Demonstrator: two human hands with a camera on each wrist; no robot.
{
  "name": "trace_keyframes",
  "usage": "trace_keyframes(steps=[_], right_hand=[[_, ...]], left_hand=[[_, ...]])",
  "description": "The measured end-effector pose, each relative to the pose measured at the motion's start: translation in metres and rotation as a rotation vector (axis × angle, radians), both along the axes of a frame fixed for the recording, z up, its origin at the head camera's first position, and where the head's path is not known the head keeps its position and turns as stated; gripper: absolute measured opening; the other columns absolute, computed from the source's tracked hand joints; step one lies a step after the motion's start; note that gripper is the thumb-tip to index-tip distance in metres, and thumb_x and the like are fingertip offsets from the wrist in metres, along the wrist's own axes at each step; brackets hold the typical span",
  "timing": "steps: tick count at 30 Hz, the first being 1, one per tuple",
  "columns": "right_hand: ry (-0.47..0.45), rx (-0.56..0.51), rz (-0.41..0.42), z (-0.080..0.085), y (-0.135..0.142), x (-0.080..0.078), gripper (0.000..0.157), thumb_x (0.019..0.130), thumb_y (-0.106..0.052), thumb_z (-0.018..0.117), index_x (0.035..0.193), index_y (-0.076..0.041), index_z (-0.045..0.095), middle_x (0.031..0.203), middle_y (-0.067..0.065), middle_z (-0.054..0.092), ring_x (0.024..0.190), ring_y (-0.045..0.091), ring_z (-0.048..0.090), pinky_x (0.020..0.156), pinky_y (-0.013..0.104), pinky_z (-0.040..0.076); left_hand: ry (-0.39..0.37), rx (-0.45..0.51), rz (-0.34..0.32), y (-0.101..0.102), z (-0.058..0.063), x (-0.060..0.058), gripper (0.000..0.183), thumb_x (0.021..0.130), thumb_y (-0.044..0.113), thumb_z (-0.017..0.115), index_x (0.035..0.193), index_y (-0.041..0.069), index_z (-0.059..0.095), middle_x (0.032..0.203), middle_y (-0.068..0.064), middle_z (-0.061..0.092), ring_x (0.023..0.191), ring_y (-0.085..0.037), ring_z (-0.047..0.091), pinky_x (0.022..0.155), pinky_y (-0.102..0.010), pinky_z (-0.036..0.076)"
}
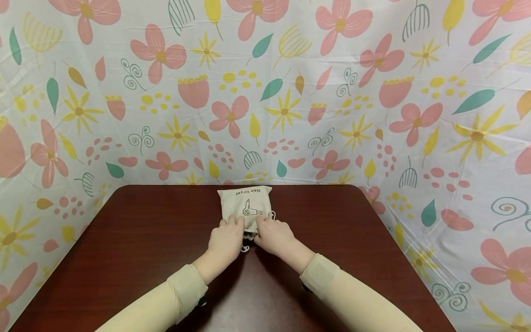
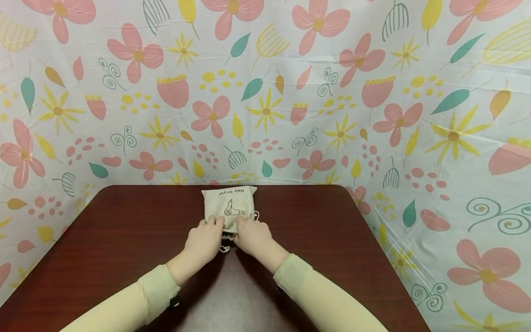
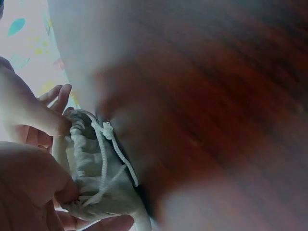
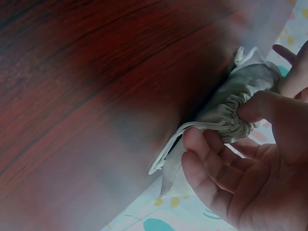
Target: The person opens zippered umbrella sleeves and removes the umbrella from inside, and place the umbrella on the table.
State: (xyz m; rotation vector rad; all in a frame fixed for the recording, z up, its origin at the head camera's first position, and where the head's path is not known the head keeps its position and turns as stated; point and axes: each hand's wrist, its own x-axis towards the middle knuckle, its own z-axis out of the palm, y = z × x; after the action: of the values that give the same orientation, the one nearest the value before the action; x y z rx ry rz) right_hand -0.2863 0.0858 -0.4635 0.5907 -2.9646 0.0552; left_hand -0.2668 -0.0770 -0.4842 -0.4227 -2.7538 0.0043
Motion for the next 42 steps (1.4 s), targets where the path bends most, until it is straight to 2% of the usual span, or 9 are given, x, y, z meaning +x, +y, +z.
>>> trace_keyframes(steps=[6,11,16,24,31,39,42], right_hand=[[0.004,-0.006,0.003,0.0006,0.0002,0.0010,0.032,0.081,-0.032,0.071,0.101,-0.012,0.058,0.080,0.003,0.061,0.062,0.028,0.060,0.050,0.044,0.046],[0.015,0.019,0.001,-0.0003,0.0013,-0.0006,0.028,0.082,-0.034,0.071,0.095,-0.015,0.055,0.080,0.003,0.062,0.064,0.029,0.061,0.052,0.045,0.046],[0.002,0.043,-0.009,0.0005,0.0015,-0.0004,0.027,0.084,-0.034,0.070,0.095,-0.015,0.054,0.081,0.003,0.062,0.063,0.028,0.061,0.051,0.045,0.046],[-0.015,0.040,-0.032,0.0022,0.0030,0.0007,0.030,0.082,-0.028,0.069,0.106,-0.014,0.059,0.086,0.006,0.065,0.072,0.030,0.064,0.054,0.046,0.047],[-0.011,0.060,-0.042,-0.0002,0.0035,-0.0005,0.038,0.083,-0.029,0.068,0.117,-0.014,0.059,0.090,0.007,0.066,0.075,0.030,0.065,0.057,0.046,0.048],[-0.002,0.062,-0.044,-0.0008,0.0053,-0.0011,0.033,0.083,-0.028,0.068,0.112,-0.013,0.059,0.086,0.007,0.065,0.072,0.029,0.064,0.056,0.045,0.048],[-0.008,0.060,-0.054,-0.0007,0.0071,-0.0015,0.031,0.083,-0.028,0.067,0.109,-0.013,0.059,0.085,0.008,0.064,0.070,0.030,0.064,0.055,0.046,0.047]], left_hand=[[0.001,-0.015,0.000,-0.0011,-0.0005,-0.0006,0.017,0.091,0.012,0.064,0.100,0.010,0.050,0.087,-0.010,0.050,0.072,-0.029,0.053,0.044,-0.040,0.046],[0.004,-0.016,-0.013,-0.0010,0.0025,0.0014,0.017,0.091,0.010,0.064,0.101,0.009,0.051,0.087,-0.010,0.051,0.072,-0.030,0.054,0.044,-0.040,0.046],[0.007,-0.011,-0.028,-0.0009,0.0050,0.0037,0.020,0.089,0.008,0.066,0.102,0.009,0.051,0.088,-0.010,0.052,0.072,-0.030,0.055,0.045,-0.041,0.047],[-0.018,0.009,-0.045,-0.0023,0.0059,0.0039,0.047,0.071,0.017,0.085,0.103,0.009,0.051,0.090,-0.010,0.052,0.075,-0.031,0.056,0.045,-0.041,0.047],[-0.037,0.036,-0.040,-0.0023,0.0070,0.0041,0.021,0.087,0.003,0.067,0.100,0.009,0.051,0.088,-0.010,0.051,0.075,-0.031,0.054,0.046,-0.041,0.048],[-0.050,0.069,-0.022,-0.0041,0.0041,0.0016,0.027,0.079,0.011,0.073,0.093,0.010,0.050,0.085,-0.008,0.049,0.072,-0.030,0.051,0.043,-0.040,0.044],[-0.067,0.068,-0.002,-0.0052,0.0028,0.0010,0.023,0.083,0.014,0.069,0.093,0.012,0.049,0.083,-0.007,0.048,0.071,-0.029,0.049,0.042,-0.039,0.043]])
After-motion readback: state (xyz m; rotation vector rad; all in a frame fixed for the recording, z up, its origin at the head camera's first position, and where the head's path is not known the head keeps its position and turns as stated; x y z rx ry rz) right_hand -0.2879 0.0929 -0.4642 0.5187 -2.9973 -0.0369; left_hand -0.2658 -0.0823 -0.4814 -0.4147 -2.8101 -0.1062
